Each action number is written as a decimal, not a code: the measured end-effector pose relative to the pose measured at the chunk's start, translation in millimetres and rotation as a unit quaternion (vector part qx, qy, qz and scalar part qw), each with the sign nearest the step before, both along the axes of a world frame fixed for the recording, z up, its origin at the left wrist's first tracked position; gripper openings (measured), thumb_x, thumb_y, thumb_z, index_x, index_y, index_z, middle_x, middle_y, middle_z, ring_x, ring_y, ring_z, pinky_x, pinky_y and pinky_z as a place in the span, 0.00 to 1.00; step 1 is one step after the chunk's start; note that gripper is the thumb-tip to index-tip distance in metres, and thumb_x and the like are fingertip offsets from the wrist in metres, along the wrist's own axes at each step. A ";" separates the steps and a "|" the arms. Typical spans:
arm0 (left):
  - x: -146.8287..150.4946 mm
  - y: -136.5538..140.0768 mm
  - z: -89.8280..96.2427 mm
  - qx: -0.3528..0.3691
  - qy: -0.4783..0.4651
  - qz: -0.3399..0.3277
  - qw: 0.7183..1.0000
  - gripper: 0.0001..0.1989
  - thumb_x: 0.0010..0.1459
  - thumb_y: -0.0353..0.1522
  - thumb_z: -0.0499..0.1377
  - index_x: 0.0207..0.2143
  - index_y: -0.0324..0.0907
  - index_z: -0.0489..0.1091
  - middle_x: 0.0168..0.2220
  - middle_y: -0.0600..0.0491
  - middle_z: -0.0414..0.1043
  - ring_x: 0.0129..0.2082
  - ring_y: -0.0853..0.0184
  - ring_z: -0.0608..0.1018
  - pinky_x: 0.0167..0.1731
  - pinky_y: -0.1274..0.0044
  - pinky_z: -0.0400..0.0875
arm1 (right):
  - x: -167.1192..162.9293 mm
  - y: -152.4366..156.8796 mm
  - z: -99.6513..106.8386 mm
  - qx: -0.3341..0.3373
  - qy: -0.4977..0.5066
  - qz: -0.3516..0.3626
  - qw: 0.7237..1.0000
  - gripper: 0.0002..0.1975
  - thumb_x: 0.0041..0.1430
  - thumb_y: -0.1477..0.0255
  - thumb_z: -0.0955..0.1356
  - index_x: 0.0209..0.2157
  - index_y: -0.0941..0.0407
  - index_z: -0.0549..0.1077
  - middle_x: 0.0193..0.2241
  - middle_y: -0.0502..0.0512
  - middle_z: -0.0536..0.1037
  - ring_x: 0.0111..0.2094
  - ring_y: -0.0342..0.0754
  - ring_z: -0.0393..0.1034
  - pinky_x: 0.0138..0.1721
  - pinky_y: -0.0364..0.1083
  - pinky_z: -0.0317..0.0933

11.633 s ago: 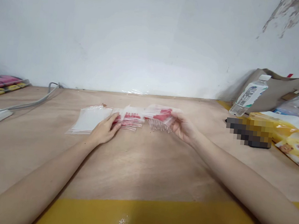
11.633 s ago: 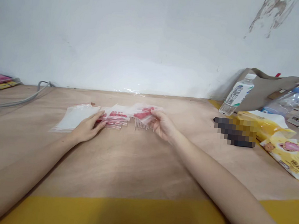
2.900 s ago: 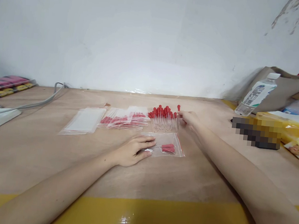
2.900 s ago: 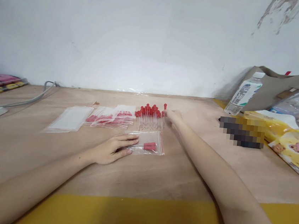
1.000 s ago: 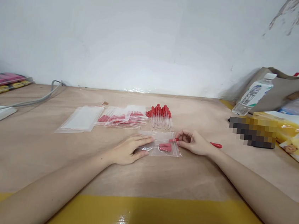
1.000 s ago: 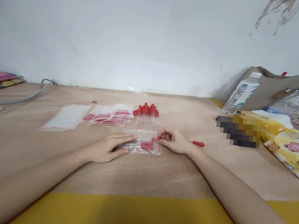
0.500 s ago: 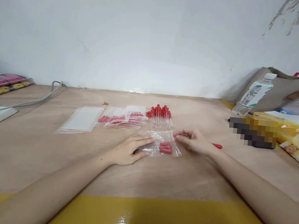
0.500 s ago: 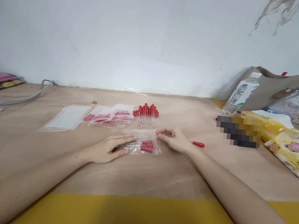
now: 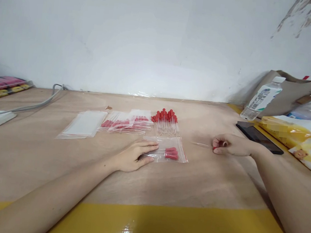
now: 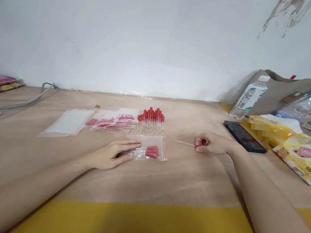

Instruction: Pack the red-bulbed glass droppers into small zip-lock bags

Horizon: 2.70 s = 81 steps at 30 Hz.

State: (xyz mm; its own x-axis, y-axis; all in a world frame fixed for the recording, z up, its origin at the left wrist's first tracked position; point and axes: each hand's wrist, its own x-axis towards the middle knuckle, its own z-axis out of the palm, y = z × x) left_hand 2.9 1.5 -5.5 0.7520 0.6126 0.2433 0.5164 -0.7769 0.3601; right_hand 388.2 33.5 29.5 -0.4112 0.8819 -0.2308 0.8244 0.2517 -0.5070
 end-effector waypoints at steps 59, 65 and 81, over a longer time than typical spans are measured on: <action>3.3 -3.2 6.4 -0.007 -0.009 0.012 1.000 0.25 0.60 0.36 0.52 0.59 0.46 0.52 0.54 0.48 0.62 0.52 0.60 0.67 0.51 0.66 0.62 | -117.4 -7.5 -48.1 0.055 0.398 -0.119 0.908 0.17 0.42 0.71 0.70 0.35 0.57 0.64 0.28 0.48 0.70 0.20 0.35 0.61 0.21 0.39 0.58; 2.8 -3.5 4.9 0.000 -0.013 0.008 1.000 0.25 0.60 0.35 0.52 0.59 0.45 0.52 0.54 0.48 0.62 0.52 0.61 0.67 0.51 0.66 0.63 | -124.2 -13.3 -43.1 -0.027 0.436 -0.146 0.888 0.19 0.46 0.65 0.68 0.39 0.56 0.62 0.26 0.46 0.71 0.11 0.33 0.52 0.11 0.38 0.46; 1.7 0.3 1.2 -0.005 -0.007 -0.001 1.000 0.22 0.61 0.35 0.51 0.57 0.45 0.56 0.57 0.50 0.59 0.56 0.62 0.63 0.56 0.67 0.58 | -104.8 18.3 -35.6 0.030 0.422 -0.304 0.854 0.13 0.40 0.70 0.70 0.31 0.57 0.67 0.18 0.44 0.67 0.15 0.35 0.54 0.16 0.38 0.46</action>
State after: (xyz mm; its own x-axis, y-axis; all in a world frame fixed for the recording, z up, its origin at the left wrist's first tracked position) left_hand 4.6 1.8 -4.3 0.7497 0.6137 0.2475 0.5099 -0.7741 0.3751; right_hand 283.4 51.8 -6.2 0.1301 0.9912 -0.0259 0.1601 -0.0468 -0.9860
